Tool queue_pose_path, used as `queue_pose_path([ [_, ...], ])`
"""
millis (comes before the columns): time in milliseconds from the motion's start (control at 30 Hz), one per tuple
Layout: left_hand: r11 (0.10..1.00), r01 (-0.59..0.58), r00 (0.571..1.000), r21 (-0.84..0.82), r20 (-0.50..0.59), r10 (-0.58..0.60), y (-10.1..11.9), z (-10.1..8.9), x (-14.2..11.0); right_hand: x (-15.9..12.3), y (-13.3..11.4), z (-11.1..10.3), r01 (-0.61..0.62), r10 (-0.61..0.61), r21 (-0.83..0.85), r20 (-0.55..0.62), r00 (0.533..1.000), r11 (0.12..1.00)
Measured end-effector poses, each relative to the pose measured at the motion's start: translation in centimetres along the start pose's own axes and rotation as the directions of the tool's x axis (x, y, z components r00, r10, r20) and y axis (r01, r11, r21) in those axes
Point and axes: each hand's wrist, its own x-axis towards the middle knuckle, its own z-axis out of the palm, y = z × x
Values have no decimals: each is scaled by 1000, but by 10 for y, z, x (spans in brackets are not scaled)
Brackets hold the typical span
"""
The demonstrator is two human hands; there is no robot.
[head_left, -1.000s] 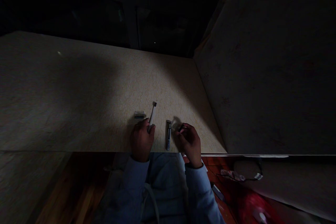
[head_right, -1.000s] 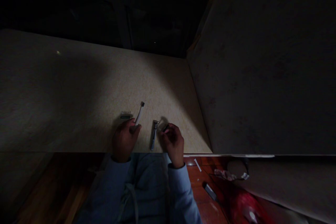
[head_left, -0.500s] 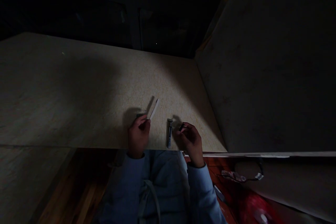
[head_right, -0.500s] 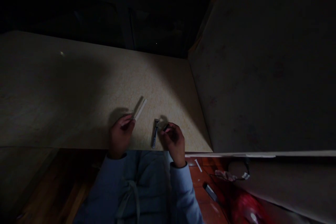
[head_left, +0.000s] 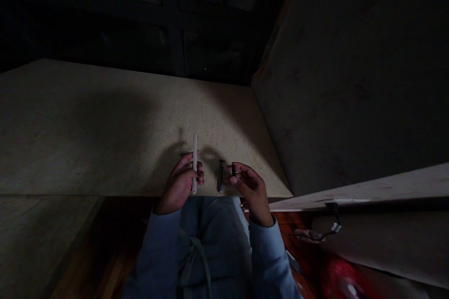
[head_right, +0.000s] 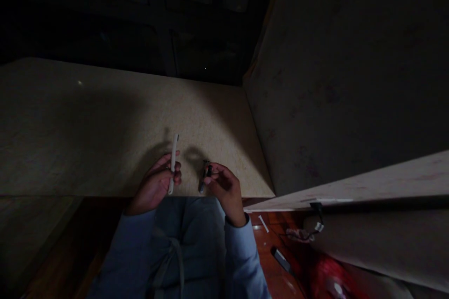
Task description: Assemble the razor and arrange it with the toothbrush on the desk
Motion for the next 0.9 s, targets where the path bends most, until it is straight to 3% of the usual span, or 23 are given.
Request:
queue_pose_path([
  [200,998,61,996,22,66,-63,11,8,-13,1,-19,16,40,-45,70,71,996,997],
  [333,992,-10,989,126,148,-9,20,13,-31,5,-32,23,79,-87,87,95,992,993],
  [500,946,-31,968,323,246,-52,29,15,-51,9,-42,26,116,-136,111,188,973,987],
  [667,888,-64,965,455,254,-60,34,13,-64,10,-42,28,168,-190,107,245,951,980],
  [900,868,-69,965,491,252,-66,34,7,-63,11,-40,34,215,-234,95,279,931,972],
])
